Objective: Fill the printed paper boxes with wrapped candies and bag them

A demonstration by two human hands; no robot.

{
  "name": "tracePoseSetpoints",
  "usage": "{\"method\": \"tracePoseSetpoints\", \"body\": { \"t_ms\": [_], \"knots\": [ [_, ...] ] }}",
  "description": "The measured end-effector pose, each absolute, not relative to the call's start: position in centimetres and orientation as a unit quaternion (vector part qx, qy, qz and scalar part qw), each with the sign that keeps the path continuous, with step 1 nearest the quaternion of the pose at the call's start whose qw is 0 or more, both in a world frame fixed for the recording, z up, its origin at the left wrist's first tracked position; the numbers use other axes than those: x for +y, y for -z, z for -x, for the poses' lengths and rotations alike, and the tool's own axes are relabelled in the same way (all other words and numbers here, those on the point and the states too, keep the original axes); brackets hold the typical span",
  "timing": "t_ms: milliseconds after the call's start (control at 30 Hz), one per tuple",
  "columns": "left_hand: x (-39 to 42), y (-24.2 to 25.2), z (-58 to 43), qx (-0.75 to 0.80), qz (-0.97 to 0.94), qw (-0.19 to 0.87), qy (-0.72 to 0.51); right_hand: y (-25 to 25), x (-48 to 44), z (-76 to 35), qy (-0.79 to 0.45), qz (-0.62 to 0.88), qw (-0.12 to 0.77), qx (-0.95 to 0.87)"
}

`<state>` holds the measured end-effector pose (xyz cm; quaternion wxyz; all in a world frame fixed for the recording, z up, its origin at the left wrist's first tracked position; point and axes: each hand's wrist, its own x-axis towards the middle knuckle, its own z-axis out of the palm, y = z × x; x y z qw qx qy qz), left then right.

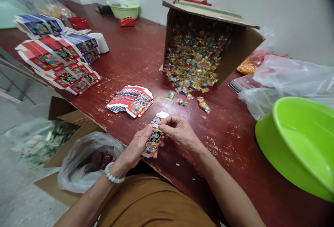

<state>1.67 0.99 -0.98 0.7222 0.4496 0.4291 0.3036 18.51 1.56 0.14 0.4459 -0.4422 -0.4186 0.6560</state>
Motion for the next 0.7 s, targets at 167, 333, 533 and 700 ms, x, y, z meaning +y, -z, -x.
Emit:
{"method": "tracePoseSetpoints", "body": {
  "t_ms": [167,333,533,700],
  "knots": [
    [1.1,1.6,-1.3,0.417,-0.456,0.723,-0.311,-0.4,1.1,-19.1,-0.611,0.421,0.444,-0.503],
    [0.7,1.7,-2.0,0.431,-0.431,0.731,-0.306,-1.0,0.4,-19.4,-0.362,0.453,0.365,-0.728],
    [-0.9,0.5,-2.0,0.427,-0.347,0.769,-0.325,0.3,2.4,-23.2,-0.274,0.5,0.386,-0.725],
    [-3.2,0.6,0.6,0.416,-0.305,0.819,-0.25,3.0,5.4,-32.5,-0.073,0.82,0.311,-0.475]
  ]
}}
